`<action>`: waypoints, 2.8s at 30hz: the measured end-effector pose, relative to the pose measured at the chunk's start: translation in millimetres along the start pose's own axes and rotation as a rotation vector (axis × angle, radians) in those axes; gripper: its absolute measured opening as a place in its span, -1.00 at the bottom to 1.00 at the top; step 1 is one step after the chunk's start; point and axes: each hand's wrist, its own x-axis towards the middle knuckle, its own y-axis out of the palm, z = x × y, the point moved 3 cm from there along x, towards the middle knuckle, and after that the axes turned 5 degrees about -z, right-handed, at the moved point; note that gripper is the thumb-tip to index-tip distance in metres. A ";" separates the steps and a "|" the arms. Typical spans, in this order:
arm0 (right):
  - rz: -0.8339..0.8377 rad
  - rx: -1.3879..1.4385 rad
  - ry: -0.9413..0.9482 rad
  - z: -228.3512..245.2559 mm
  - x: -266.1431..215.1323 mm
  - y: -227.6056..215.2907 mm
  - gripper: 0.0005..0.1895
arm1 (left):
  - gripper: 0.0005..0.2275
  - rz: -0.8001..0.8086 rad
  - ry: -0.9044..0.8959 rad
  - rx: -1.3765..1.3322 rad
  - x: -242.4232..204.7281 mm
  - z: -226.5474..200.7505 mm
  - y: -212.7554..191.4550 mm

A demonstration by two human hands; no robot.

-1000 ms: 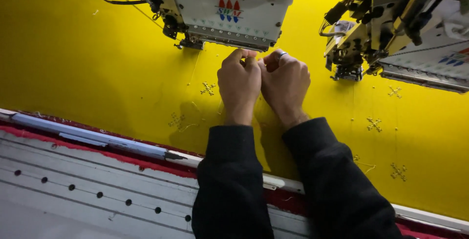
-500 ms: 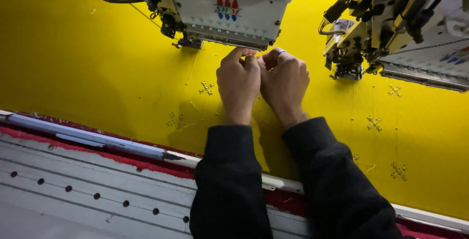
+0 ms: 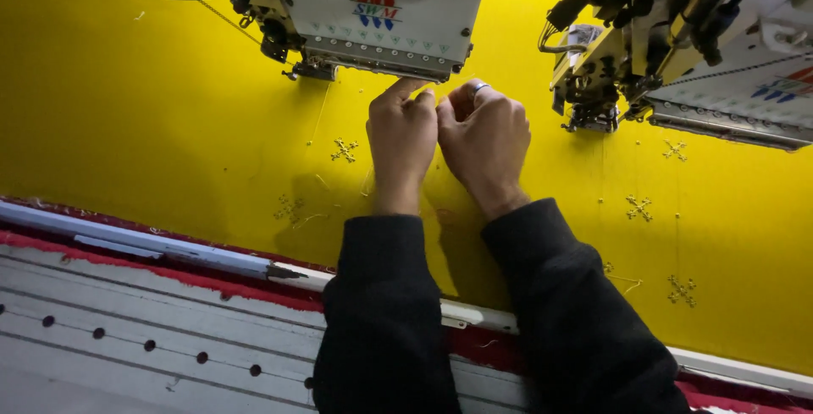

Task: The person threads a white thread through the needle area of an industrial embroidery machine. They pull the thread through multiple guides and tension points, then tie a knot and pull the thread through the needle eye. The person repeats this process for several needles.

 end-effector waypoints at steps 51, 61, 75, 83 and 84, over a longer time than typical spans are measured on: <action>0.119 0.805 0.862 -41.5 35.6 32.4 -0.75 | -0.66 0.094 -0.169 0.211 -4.7 -20.9 -26.3; 0.248 0.803 0.816 -33.2 34.2 1.4 -0.73 | -0.72 0.091 -0.107 0.260 -0.4 -12.7 -21.2; 0.638 0.431 0.140 -26.6 37.0 -17.4 -0.78 | -0.84 0.200 -0.020 0.425 -5.2 -24.0 -22.8; 0.527 0.913 0.607 -24.6 24.7 1.3 -0.80 | -0.86 0.232 -0.028 0.452 -8.3 -23.8 -34.5; 0.500 0.850 0.560 -24.4 24.3 0.9 -0.81 | -0.87 0.241 -0.023 0.438 -6.6 -21.7 -35.2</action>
